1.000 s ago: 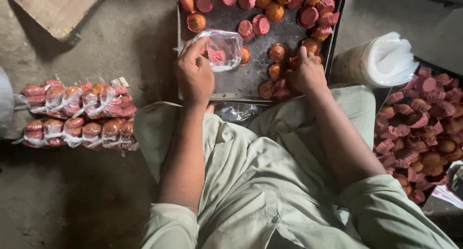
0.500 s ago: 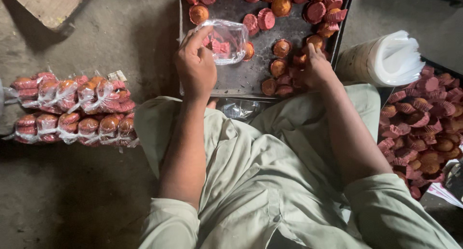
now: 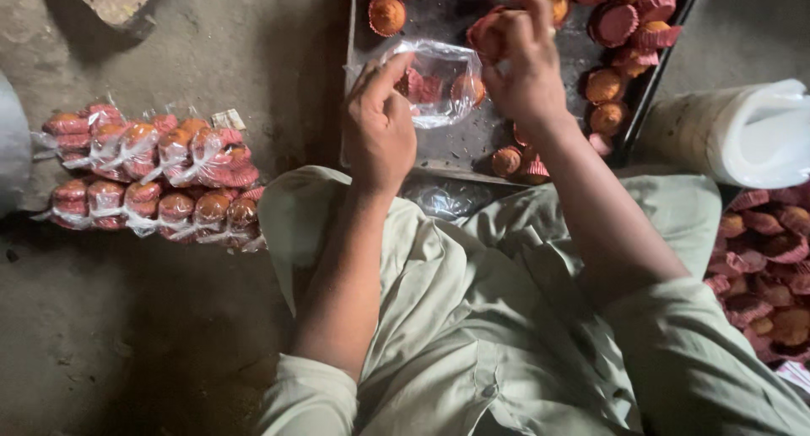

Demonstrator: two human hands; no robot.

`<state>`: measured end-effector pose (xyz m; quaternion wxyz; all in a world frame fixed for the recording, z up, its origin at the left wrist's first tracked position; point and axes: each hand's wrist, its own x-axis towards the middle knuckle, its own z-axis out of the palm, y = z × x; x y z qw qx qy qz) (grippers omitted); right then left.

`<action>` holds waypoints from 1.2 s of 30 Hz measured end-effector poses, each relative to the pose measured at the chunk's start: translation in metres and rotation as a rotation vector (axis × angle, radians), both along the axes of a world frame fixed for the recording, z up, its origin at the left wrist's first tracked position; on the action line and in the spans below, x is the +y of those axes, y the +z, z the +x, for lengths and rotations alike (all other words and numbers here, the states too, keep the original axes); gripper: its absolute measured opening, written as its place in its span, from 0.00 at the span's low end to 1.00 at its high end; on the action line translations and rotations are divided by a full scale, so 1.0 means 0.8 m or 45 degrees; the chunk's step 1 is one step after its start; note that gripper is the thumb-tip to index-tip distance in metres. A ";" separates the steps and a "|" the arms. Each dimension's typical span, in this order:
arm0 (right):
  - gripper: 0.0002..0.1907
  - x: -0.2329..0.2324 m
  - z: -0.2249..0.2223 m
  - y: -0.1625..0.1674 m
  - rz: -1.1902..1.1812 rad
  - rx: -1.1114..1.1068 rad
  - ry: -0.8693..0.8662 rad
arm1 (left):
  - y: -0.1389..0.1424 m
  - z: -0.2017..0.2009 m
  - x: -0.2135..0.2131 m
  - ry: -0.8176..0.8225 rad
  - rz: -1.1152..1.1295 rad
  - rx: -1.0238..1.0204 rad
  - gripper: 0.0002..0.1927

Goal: The person sits on the floor and repeatedly picks up cupcakes from a tray, places them into clear plastic bags, and ties the bags shut. The person then sets the tied bags aside and continues the process with more cupcakes.

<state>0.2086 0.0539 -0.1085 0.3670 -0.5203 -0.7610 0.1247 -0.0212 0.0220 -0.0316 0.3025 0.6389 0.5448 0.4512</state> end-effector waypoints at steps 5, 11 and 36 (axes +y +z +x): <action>0.20 0.034 -0.002 -0.042 -0.106 -0.224 0.080 | -0.001 0.008 0.007 0.003 0.041 0.046 0.22; 0.25 0.028 0.028 -0.037 -0.541 0.724 0.009 | -0.009 0.020 0.020 -0.025 0.031 0.088 0.21; 0.10 -0.187 0.071 0.118 -0.496 -0.550 0.173 | 0.068 0.147 -0.119 -0.712 0.030 0.116 0.24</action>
